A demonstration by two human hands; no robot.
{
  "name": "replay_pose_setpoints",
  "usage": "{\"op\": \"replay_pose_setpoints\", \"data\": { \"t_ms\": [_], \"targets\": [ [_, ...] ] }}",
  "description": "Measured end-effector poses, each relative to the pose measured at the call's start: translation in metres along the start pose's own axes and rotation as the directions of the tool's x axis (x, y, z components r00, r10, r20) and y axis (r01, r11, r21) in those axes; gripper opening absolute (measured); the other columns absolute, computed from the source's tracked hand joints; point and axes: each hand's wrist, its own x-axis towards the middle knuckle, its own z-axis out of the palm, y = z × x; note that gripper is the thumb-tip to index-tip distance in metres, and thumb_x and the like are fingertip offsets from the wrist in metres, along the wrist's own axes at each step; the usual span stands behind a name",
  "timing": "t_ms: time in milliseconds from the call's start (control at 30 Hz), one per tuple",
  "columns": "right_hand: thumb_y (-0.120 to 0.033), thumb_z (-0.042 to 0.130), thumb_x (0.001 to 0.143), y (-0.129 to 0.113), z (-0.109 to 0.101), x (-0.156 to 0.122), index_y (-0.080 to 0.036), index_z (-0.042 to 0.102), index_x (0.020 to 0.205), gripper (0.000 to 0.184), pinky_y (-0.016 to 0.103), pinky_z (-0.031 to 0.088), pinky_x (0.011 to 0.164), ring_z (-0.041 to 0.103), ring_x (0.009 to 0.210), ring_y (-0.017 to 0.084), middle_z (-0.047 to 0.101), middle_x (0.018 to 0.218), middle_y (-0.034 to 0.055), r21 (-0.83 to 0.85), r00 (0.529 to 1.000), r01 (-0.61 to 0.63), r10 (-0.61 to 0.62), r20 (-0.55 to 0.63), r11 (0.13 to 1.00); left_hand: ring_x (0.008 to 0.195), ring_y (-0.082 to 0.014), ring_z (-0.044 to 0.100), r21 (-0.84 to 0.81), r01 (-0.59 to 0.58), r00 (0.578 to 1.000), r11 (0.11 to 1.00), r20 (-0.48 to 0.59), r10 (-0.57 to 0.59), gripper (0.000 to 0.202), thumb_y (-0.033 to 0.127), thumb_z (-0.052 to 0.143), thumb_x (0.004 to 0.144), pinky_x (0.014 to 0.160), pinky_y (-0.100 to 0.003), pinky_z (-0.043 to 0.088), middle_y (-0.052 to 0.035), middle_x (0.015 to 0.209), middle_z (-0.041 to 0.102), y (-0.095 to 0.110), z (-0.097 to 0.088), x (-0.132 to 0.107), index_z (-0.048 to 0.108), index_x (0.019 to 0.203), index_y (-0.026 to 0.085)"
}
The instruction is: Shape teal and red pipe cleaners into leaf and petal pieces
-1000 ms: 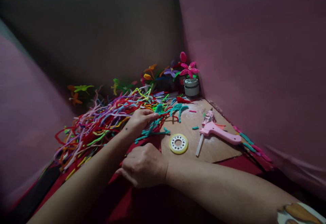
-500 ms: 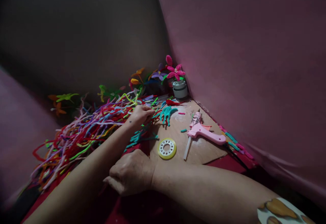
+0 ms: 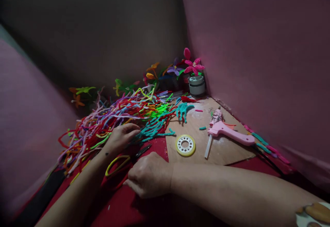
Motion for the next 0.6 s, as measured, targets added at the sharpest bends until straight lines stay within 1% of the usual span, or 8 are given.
{"op": "replay_pose_setpoints", "data": {
  "t_ms": [133,200,267,333,400,467,533,600],
  "targets": [
    [-0.031,0.046,0.080,-0.001,0.005,-0.003,-0.017,0.055,0.056,0.029,0.026,0.022,0.044,0.052,0.051,0.012,0.060,0.054,0.0022,-0.041,0.999,0.020,-0.019,0.030,0.999,0.075,-0.0168,0.059,0.083,-0.062,0.998,0.995,-0.020,0.063,0.019,0.029,0.052,0.072,0.069,-0.024,0.041,-0.0037,0.079,0.067,-0.009,-0.002,-0.008,0.067,0.078,0.019],
    [-0.031,0.045,0.080,-0.002,0.007,-0.004,-0.017,0.054,0.057,0.029,0.026,0.020,0.044,0.052,0.050,0.012,0.060,0.053,0.0021,-0.066,0.997,0.054,-0.050,0.055,0.996,0.074,-0.0158,0.058,0.100,-0.110,0.994,0.989,0.008,0.110,0.018,0.026,0.051,0.073,0.069,-0.024,0.042,-0.0035,0.080,0.066,-0.017,-0.006,-0.009,0.066,0.078,0.019],
    [-0.031,0.044,0.081,-0.003,0.010,-0.004,-0.018,0.053,0.057,0.029,0.027,0.019,0.043,0.051,0.049,0.012,0.059,0.052,0.0019,-0.077,0.992,0.094,-0.087,0.087,0.993,0.075,-0.0155,0.057,0.138,-0.167,0.983,0.976,0.098,0.154,0.016,0.024,0.052,0.072,0.070,-0.025,0.041,-0.0029,0.080,0.065,-0.026,-0.009,-0.009,0.066,0.077,0.018],
    [-0.031,0.044,0.080,-0.004,0.012,-0.004,-0.017,0.053,0.057,0.029,0.027,0.018,0.043,0.050,0.048,0.012,0.059,0.052,0.0016,-0.075,0.988,0.113,-0.104,0.115,0.991,0.076,-0.0165,0.055,0.234,-0.223,0.960,0.946,0.223,0.171,0.013,0.023,0.055,0.070,0.070,-0.026,0.040,-0.0025,0.079,0.063,-0.035,-0.010,-0.008,0.066,0.076,0.019],
    [-0.031,0.045,0.080,-0.004,0.012,-0.004,-0.017,0.053,0.057,0.028,0.027,0.017,0.044,0.050,0.049,0.012,0.059,0.053,0.0015,-0.063,0.988,0.099,-0.090,0.130,0.993,0.077,-0.0177,0.052,0.344,-0.271,0.938,0.899,0.304,0.166,0.011,0.021,0.056,0.069,0.071,-0.027,0.038,-0.0029,0.077,0.062,-0.041,-0.008,-0.006,0.066,0.073,0.019],
    [-0.031,0.044,0.081,-0.004,0.011,-0.004,-0.017,0.053,0.058,0.028,0.027,0.017,0.044,0.050,0.050,0.011,0.059,0.054,0.0015,-0.044,0.990,0.063,-0.057,0.132,0.997,0.075,-0.0179,0.051,0.405,-0.305,0.928,0.862,0.331,0.172,0.012,0.020,0.053,0.072,0.070,-0.028,0.037,-0.0038,0.074,0.060,-0.043,-0.006,-0.005,0.064,0.068,0.018],
    [-0.031,0.045,0.080,-0.003,0.010,-0.004,-0.017,0.053,0.058,0.028,0.026,0.018,0.045,0.049,0.051,0.011,0.059,0.055,0.0016,-0.004,0.991,0.027,-0.026,0.133,1.000,0.074,-0.0172,0.050,0.392,-0.323,0.923,0.862,0.330,0.196,0.016,0.020,0.049,0.075,0.070,-0.028,0.036,-0.0041,0.073,0.060,-0.042,-0.007,-0.005,0.063,0.066,0.017],
    [-0.030,0.046,0.080,-0.002,0.007,-0.003,-0.016,0.053,0.057,0.028,0.025,0.020,0.046,0.047,0.052,0.010,0.058,0.055,0.0017,0.063,0.990,-0.014,0.005,0.138,0.998,0.074,-0.0162,0.050,0.325,-0.313,0.927,0.892,0.308,0.213,0.016,0.020,0.048,0.076,0.070,-0.027,0.036,-0.0033,0.075,0.060,-0.037,-0.012,-0.007,0.062,0.070,0.017]
  ]
}}
